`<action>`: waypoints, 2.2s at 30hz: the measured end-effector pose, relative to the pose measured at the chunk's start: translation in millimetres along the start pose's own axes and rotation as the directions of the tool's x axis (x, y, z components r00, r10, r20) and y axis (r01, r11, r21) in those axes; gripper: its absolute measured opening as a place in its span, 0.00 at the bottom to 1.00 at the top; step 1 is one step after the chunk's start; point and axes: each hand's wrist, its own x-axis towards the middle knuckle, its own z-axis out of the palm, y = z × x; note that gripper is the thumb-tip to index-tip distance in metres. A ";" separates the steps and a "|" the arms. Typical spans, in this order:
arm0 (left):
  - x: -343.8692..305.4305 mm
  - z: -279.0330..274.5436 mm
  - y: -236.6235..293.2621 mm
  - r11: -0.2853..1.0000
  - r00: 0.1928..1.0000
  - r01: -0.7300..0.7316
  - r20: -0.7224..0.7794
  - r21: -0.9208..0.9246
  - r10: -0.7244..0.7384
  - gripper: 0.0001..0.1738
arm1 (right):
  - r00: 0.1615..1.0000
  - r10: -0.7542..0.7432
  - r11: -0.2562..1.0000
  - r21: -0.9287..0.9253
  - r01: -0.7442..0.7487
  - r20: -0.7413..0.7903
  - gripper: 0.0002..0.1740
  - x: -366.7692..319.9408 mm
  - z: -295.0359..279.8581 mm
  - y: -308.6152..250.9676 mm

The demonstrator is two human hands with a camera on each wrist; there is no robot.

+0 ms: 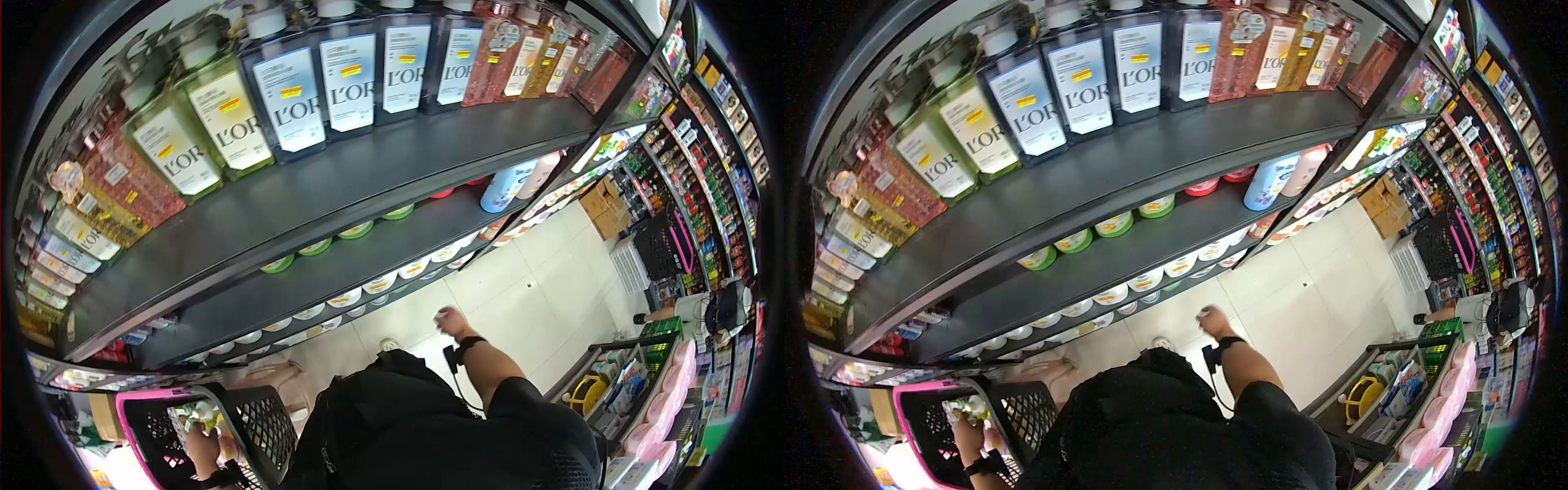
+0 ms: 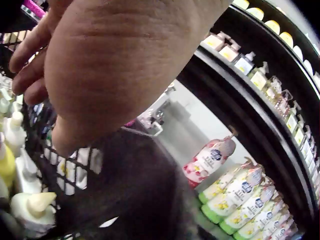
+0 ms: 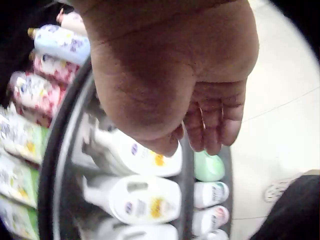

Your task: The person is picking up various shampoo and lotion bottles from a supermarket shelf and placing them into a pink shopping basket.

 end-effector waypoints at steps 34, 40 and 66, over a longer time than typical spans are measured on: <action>-45.0 23.1 272.8 0.759 0.905 -0.415 -0.146 -0.501 0.399 0.15 | 0.725 -0.563 0.643 0.340 0.686 -0.397 0.48 43.1 -291.7 -252.1; -36.5 29.1 302.3 0.719 0.895 -0.423 -0.130 -0.552 0.426 0.18 | 0.735 -0.539 0.722 0.222 0.655 -0.413 0.43 48.4 -285.3 -251.0; -53.7 21.3 323.0 0.662 0.902 -0.402 -0.152 -0.633 0.403 0.14 | 0.827 -0.546 0.491 0.748 0.446 -0.135 0.40 -66.7 -150.3 -205.2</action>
